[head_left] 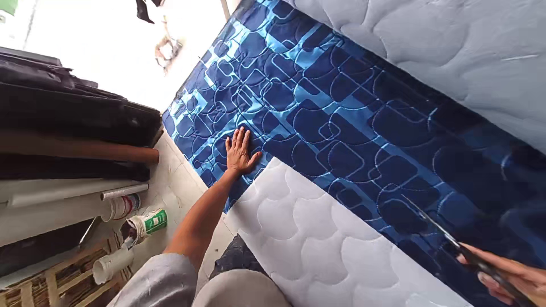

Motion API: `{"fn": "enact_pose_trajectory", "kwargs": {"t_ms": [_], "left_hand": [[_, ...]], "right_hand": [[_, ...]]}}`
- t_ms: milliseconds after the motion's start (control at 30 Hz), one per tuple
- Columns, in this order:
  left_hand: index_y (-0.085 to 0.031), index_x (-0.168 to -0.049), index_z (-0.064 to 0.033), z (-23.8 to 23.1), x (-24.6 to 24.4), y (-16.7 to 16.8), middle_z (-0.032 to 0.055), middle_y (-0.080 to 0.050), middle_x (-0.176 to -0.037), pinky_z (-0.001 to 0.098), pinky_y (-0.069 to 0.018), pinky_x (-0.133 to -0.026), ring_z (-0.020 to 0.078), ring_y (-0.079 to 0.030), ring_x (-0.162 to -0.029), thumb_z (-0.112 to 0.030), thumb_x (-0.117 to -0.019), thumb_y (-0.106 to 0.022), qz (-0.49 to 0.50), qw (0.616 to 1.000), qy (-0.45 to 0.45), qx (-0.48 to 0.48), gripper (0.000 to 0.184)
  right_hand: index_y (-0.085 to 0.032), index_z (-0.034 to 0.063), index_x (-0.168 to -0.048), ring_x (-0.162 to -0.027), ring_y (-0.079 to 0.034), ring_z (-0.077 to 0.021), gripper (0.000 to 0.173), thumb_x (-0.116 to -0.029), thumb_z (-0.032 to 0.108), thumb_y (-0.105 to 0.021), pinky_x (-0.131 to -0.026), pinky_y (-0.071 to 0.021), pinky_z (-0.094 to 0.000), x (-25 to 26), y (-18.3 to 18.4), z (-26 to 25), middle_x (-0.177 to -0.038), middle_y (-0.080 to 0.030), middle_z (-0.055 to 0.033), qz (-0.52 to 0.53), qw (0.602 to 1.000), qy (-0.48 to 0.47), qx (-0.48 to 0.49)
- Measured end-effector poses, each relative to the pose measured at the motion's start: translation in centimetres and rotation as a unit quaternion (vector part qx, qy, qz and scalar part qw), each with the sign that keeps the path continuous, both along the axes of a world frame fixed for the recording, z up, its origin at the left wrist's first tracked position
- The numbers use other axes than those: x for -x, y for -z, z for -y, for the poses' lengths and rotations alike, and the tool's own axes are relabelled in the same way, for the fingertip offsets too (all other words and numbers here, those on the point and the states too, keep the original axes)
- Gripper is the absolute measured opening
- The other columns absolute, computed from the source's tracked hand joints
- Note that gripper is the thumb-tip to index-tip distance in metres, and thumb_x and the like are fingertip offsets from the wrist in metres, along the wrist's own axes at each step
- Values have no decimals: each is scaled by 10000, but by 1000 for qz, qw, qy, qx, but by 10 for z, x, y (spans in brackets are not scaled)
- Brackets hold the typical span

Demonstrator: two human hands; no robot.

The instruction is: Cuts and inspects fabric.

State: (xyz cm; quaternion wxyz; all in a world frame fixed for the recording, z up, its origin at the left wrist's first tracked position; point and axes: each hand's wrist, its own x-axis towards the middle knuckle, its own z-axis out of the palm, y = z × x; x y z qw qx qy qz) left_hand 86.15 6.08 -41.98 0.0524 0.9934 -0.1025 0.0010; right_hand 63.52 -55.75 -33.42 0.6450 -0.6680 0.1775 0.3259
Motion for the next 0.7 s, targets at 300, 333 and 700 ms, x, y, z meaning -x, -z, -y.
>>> {"fn": "enact_pose_trajectory", "kwargs": {"t_ms": [300, 333, 700], "left_hand": [[-245, -1638, -113, 10, -14, 1, 148, -207, -1702, 679, -111, -1208, 357, -170, -1574, -836, -888, -271, -26, 985, -166, -26, 1042], [-240, -1639, -112, 9, -13, 1, 150, -204, -1703, 678, -110, -1208, 360, -167, -1575, -836, -888, -266, -28, 985, -168, -29, 1043], [-265, -1633, -130, 4, -21, -1, 158, -218, -1697, 671, -112, -1209, 371, -171, -1572, -850, -863, -271, -35, 987, -153, -28, 1054]], "right_hand": [[-635, 68, -1364, -731, -644, -16, 432, -938, 137, -647, -631, -541, -161, -27, 4, -26, -1043, -723, 32, 6, 1000, 26, -6], [-638, 65, -1362, -730, -645, -15, 435, -933, 133, -650, -634, -541, -158, -28, 2, -26, -1037, -726, 31, 0, 1000, 25, -6], [-647, 65, -1363, -749, -648, -38, 437, -931, 127, -650, -650, -542, -164, -69, 1, -41, -1035, -722, 0, 6, 999, 0, -41]]}}
